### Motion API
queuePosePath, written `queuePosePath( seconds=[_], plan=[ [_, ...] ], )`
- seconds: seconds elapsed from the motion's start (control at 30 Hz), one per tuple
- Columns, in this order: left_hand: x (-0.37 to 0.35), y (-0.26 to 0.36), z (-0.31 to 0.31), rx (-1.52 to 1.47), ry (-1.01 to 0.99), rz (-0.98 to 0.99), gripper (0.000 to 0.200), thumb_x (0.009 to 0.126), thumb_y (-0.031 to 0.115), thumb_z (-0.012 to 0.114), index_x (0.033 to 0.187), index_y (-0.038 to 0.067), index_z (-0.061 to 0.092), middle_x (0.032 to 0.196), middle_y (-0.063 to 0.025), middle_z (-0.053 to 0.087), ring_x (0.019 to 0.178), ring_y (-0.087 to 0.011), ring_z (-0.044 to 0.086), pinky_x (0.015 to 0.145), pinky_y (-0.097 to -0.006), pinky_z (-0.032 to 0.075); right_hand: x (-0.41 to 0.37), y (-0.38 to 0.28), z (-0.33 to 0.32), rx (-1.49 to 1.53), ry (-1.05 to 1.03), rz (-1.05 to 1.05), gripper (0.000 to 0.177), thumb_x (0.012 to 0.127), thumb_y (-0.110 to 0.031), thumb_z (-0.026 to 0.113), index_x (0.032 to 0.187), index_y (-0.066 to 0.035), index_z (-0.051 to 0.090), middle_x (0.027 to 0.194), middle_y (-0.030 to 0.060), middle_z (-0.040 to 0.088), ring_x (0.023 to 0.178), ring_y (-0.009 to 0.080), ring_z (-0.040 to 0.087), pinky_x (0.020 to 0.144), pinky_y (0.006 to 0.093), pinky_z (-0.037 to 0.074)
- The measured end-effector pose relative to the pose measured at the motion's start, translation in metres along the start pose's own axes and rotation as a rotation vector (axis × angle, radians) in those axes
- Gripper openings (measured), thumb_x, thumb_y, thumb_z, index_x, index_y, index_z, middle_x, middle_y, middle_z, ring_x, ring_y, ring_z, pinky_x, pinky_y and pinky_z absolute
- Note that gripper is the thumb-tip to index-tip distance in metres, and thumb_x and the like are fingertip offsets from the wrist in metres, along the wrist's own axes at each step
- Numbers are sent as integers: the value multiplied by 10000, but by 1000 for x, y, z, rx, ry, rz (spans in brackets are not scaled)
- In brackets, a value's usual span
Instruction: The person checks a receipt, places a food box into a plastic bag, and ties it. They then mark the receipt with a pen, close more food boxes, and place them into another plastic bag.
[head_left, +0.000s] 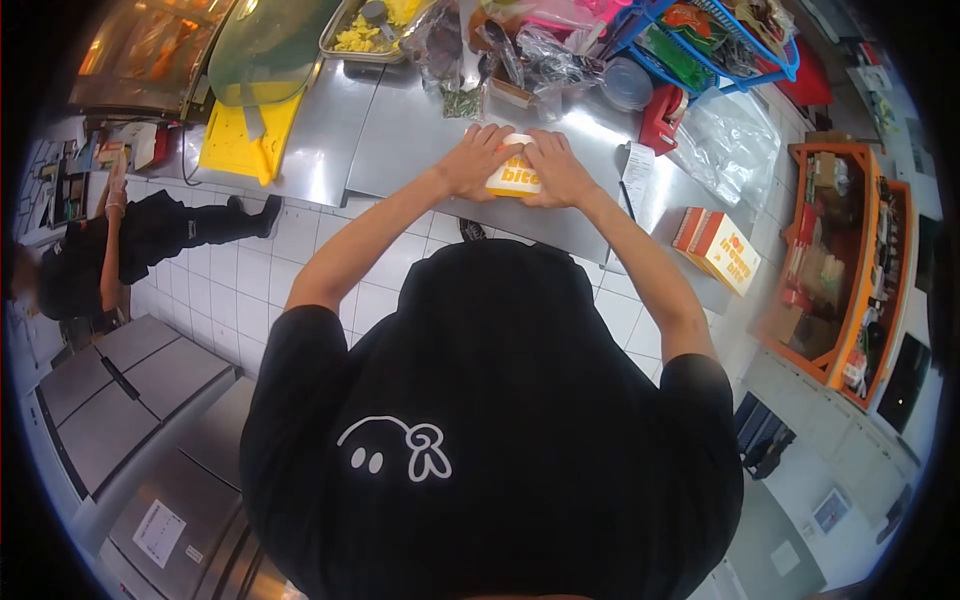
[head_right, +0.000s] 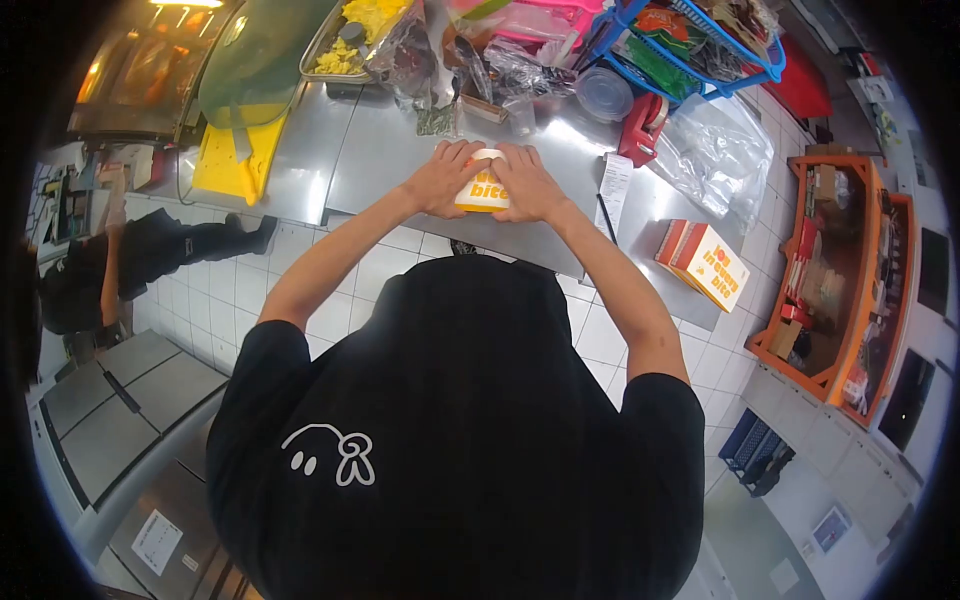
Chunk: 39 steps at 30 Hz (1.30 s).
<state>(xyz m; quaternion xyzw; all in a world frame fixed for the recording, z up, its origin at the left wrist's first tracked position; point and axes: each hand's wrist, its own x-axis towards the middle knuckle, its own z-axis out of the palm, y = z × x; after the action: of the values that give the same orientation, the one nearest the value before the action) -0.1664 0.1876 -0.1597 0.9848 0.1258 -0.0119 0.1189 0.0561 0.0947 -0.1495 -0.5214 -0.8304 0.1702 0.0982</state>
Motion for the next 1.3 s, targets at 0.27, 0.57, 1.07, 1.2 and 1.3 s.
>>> queuePosePath(
  seconds=[0.27, 0.57, 1.07, 1.2, 1.3],
  plan=[
    [-7, -6, -3, -288, 177, 89, 881, 694, 501, 846, 1444, 223, 478, 1527, -184, 350, 1382, -387, 340, 1150, -527, 236, -7, 2, 1, 268, 122, -30, 443, 738, -313, 833, 969, -79, 536, 1406, 273, 421, 1330, 445, 382, 1127, 597, 254],
    [-15, 14, 3, -9, 181, 50, 724, 864, 596, 654, 1470, 249, 461, 1610, -213, 227, 1453, -493, 210, 1145, -685, 168, -12, -10, -7, 71, 56, -49, 486, 748, -440, 815, 1002, -91, 589, 1476, 314, 344, 1393, 489, 299, 1160, 606, 217],
    [-9, -19, 12, -74, -23, 179, 740, 874, 281, 720, 1530, 292, 379, 1647, -146, 161, 1481, -475, 178, 1141, -702, 214, -12, 9, 8, 166, 77, -91, 308, 733, -247, 800, 881, -65, 600, 1543, 304, 298, 1418, 489, 299, 1175, 598, 241],
    [-9, -12, -4, 30, -137, 166, 763, 889, 289, 699, 1553, 299, 322, 1657, -123, 134, 1495, -469, 152, 1151, -698, 216, -14, 5, 5, 88, 41, -96, 397, 757, -304, 789, 1093, -134, 664, 1540, 313, 288, 1407, 483, 308, 1177, 591, 233],
    [-12, -8, -8, 167, -141, 181, 747, 930, 368, 641, 1574, 304, 267, 1661, -104, 127, 1501, -457, 141, 1158, -684, 213, -13, 5, 1, 8, 13, -66, 407, 771, -341, 783, 1111, -147, 671, 1556, 299, 272, 1417, 474, 301, 1175, 589, 234]
  ],
)
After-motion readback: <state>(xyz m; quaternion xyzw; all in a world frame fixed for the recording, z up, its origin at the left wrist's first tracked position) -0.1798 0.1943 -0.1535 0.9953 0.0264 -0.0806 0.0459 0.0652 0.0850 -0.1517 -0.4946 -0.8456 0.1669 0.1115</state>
